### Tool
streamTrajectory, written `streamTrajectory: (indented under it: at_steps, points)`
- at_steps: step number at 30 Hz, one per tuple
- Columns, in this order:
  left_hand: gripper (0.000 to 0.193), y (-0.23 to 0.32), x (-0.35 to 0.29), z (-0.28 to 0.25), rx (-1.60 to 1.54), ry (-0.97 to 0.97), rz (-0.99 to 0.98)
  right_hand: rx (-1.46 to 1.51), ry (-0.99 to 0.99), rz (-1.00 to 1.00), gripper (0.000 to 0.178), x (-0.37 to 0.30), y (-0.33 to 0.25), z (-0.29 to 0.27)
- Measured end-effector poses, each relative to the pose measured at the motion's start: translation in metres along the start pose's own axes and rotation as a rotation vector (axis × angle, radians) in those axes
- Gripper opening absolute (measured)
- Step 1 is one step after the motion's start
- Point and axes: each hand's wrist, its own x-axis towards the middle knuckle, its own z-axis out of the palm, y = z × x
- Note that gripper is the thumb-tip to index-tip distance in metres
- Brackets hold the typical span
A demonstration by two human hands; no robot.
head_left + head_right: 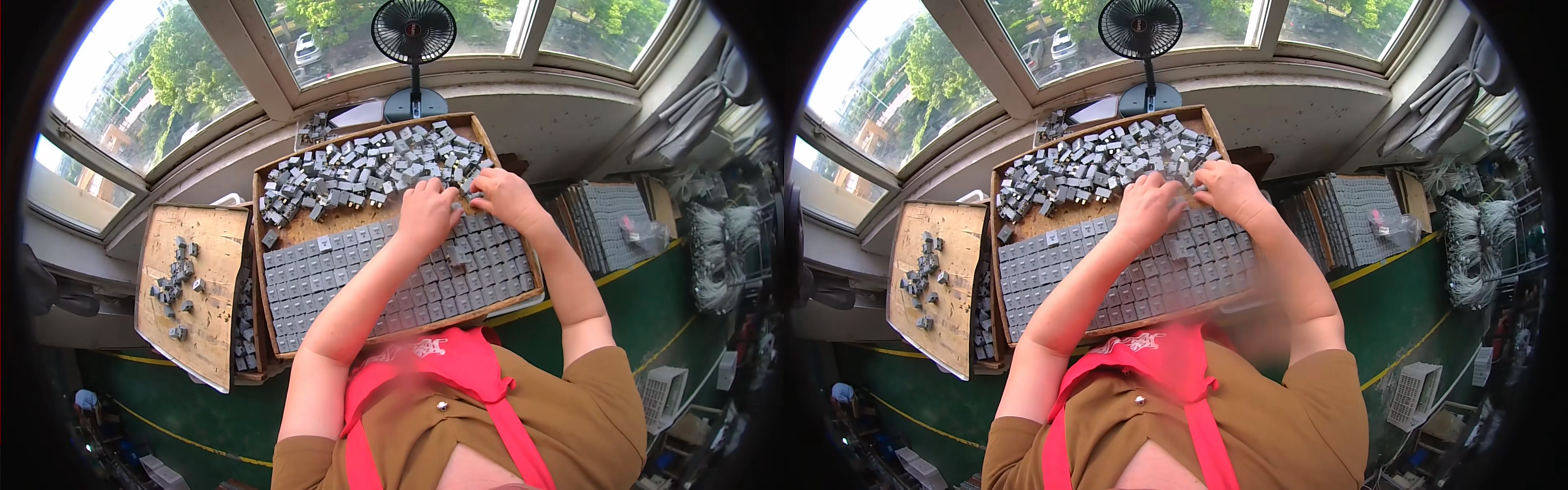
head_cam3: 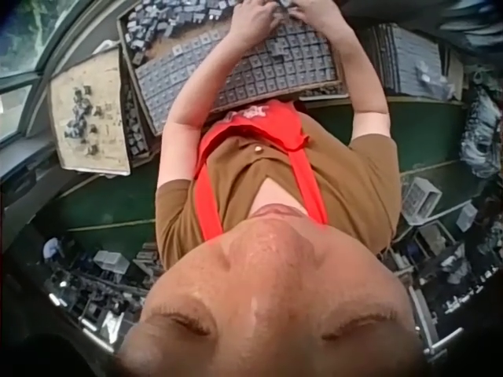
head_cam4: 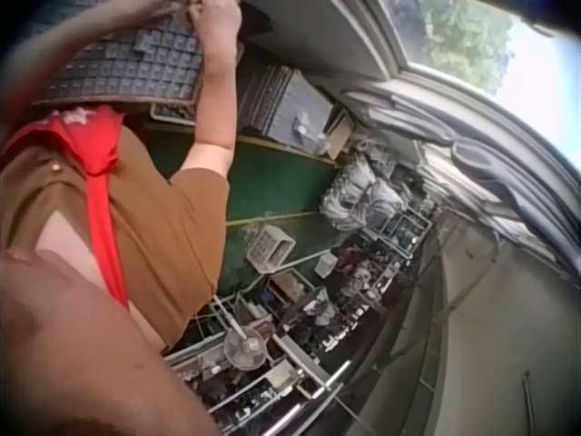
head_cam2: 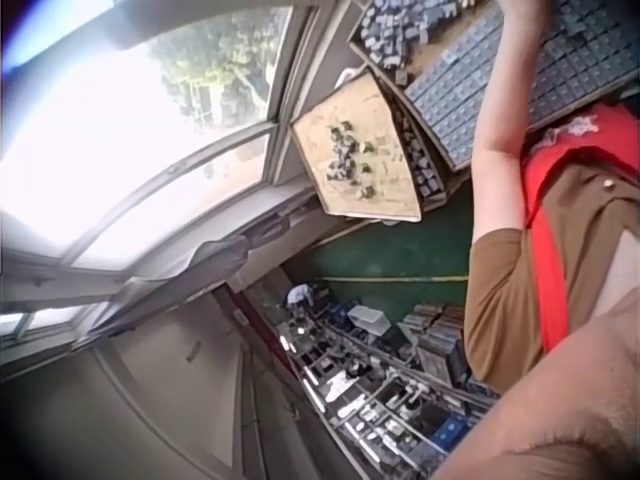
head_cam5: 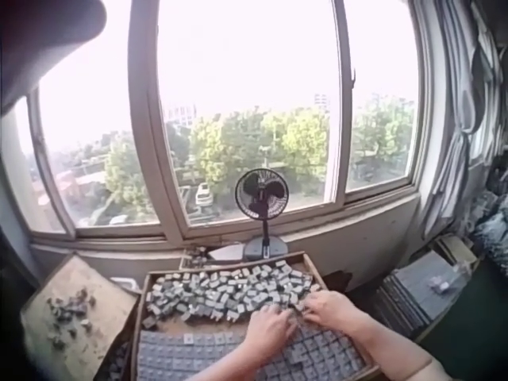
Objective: The person sorts small metal components by hand, placing them into organized slots in a grid tray.
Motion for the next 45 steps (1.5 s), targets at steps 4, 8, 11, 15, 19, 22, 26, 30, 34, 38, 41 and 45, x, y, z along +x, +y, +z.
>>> streamTrajectory:
  at_steps: [4,8,11,15,19,22,26,30,34,38,41,45]
  points:
    - [0.024,0.007,0.005,0.008,0.151,-0.062,-0.035,-0.370,-0.030,0.183,0.035,0.001,-0.006,0.013]
    - [0.026,0.006,0.002,0.003,0.154,-0.090,-0.099,-0.256,-0.067,0.195,0.032,-0.004,0.003,0.006]
    - [0.026,0.002,-0.003,0.009,0.117,-0.055,-0.090,0.062,-0.055,0.232,0.027,-0.005,0.005,-0.007]
    - [0.025,0.001,-0.004,0.011,0.109,-0.064,-0.105,0.370,0.030,0.194,0.023,-0.007,0.008,-0.013]
    - [0.025,0.001,-0.005,0.013,0.096,-0.051,-0.099,0.329,-0.051,0.099,0.024,-0.006,0.017,-0.008]
    - [0.025,0.000,-0.006,0.012,0.095,-0.044,-0.104,0.242,-0.220,0.284,0.026,0.004,0.001,-0.012]
    - [0.025,0.000,-0.005,0.013,0.091,-0.049,-0.104,0.149,-0.255,0.238,0.025,0.011,-0.004,0.002]
    - [0.025,0.002,-0.003,0.012,0.112,-0.063,-0.107,0.113,-0.159,0.205,0.020,0.012,0.004,0.004]
    - [0.029,0.005,-0.001,0.010,0.076,-0.017,-0.072,0.017,0.044,0.113,0.021,0.012,0.004,0.004]
    - [0.029,0.019,0.009,0.007,0.071,-0.104,-0.089,-0.016,-0.035,0.040,0.028,0.018,0.009,0.016]
    - [0.028,0.021,0.012,0.015,0.096,-0.068,-0.086,0.118,-0.017,0.010,0.029,0.017,0.016,0.007]
    - [0.028,0.020,0.010,0.017,0.124,-0.050,-0.067,0.468,-0.010,0.140,0.024,0.013,0.017,-0.010]
